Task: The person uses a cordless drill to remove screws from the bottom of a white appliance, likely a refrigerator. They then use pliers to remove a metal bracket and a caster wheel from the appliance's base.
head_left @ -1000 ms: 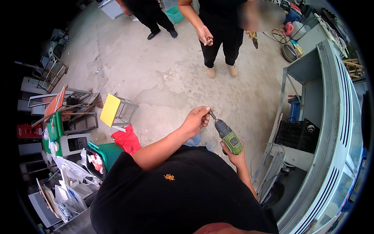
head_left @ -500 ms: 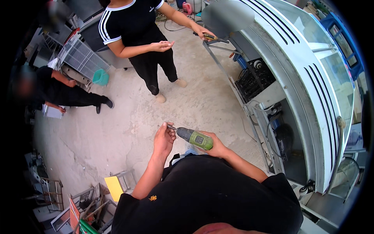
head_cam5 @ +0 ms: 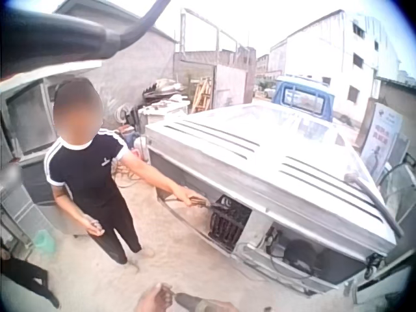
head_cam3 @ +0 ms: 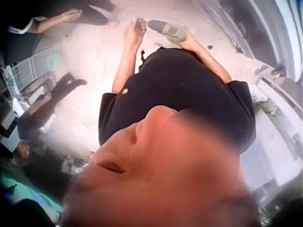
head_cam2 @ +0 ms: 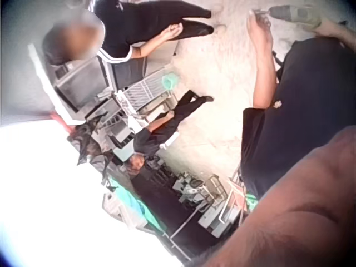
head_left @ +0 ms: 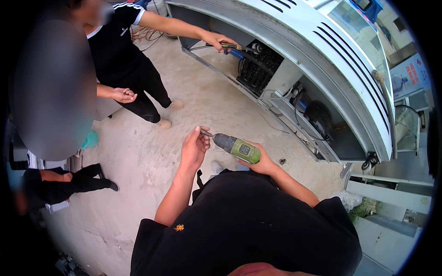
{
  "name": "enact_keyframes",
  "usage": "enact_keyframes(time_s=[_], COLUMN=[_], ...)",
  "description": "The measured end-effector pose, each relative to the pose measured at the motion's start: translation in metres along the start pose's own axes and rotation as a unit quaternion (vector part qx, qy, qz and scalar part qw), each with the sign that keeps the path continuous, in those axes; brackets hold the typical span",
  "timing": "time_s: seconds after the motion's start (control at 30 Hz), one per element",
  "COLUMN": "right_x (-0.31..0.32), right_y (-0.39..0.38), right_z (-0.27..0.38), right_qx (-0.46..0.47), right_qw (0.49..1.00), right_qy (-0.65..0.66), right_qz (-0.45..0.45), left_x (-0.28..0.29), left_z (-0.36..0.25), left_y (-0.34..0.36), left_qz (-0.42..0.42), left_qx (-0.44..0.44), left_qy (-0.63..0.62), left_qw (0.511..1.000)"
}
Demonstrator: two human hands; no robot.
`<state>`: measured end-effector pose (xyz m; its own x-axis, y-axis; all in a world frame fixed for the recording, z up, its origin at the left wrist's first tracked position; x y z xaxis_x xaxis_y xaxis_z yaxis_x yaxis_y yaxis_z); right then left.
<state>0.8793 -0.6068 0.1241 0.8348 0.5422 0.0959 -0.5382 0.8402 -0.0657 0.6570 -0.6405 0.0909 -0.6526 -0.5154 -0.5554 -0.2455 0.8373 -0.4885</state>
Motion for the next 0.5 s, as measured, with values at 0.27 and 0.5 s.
enact_keyframes(time_s=[0.27, 0.5], right_x=[0.074, 0.147], right_y=[-0.016, 0.020], right_z=[-0.021, -0.019], right_qx=[-0.101, -0.036], right_qw=[0.983, 0.939], right_qy=[0.056, 0.197], right_qz=[-0.140, -0.280], left_x=[-0.096, -0.253], left_z=[-0.006, -0.061], left_y=[0.091, 0.234], left_qz=[0.202, 0.178], left_qx=[-0.001, -0.292], left_qy=[0.227, 0.513], left_qw=[0.953, 0.787])
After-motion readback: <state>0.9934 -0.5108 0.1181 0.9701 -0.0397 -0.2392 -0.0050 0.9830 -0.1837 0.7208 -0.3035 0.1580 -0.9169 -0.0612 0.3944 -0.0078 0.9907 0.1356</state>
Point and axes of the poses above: each hand's wrist, its own y-axis towards the middle knuckle, its own x-axis out of the back of the hand, z = x × y, the point moved 6 cm from there along y, towards the middle knuckle, and after that the axes turned 10 degrees about -z, right-handed, at the moved point
